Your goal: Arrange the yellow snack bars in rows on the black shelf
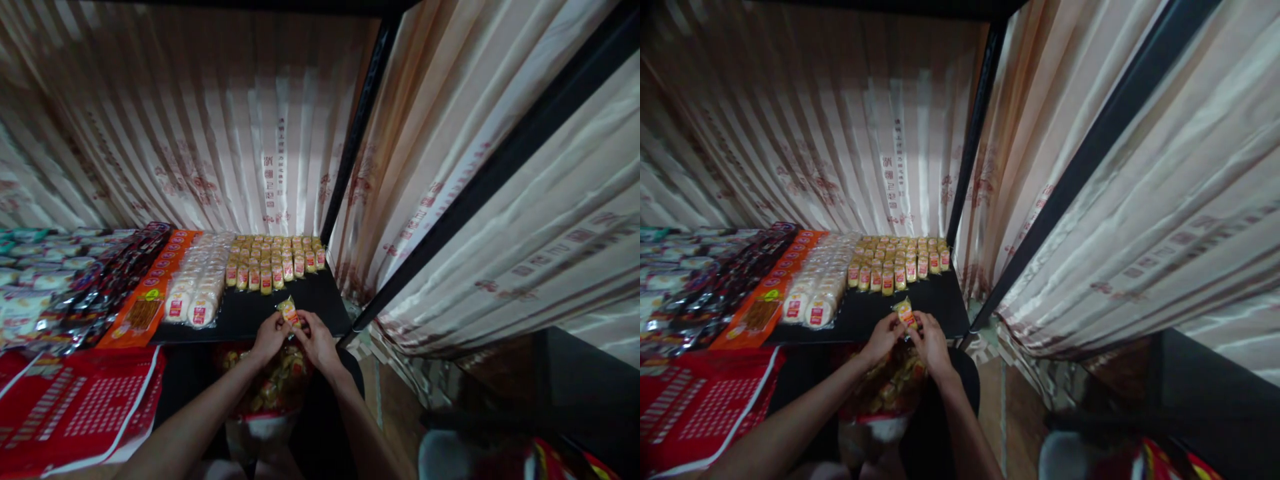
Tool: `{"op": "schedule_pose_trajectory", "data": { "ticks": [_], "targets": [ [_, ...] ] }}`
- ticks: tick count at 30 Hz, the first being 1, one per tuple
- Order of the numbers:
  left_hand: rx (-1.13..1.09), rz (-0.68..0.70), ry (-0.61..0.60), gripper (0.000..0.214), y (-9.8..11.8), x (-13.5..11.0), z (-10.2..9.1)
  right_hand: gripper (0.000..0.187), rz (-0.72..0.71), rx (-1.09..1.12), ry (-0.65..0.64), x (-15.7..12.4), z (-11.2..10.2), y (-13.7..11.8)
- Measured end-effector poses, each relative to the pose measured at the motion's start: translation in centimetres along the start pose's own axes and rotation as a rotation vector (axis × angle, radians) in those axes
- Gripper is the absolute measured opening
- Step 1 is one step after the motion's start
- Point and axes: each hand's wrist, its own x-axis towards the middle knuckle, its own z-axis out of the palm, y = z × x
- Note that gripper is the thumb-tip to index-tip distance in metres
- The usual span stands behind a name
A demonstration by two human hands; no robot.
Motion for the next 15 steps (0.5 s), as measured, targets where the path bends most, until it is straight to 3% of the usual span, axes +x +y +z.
{"op": "schedule_pose_trajectory", "data": {
  "ticks": [6,11,15],
  "targets": [
    [0.11,0.015,-0.011,0.017,1.2,2.9,2.3,0.042,-0.014,-0.229,0.179,0.7,0.5,2.2],
    [0.138,0.026,0.014,0.018,2.2,5.6,4.3,0.042,0.079,-0.217,0.292,2.9,0.7,4.3],
    [0.09,0.027,0.039,0.032,3.8,7.9,5.4,0.045,0.124,-0.199,0.386,5.7,0.2,6.3]
  ]
}}
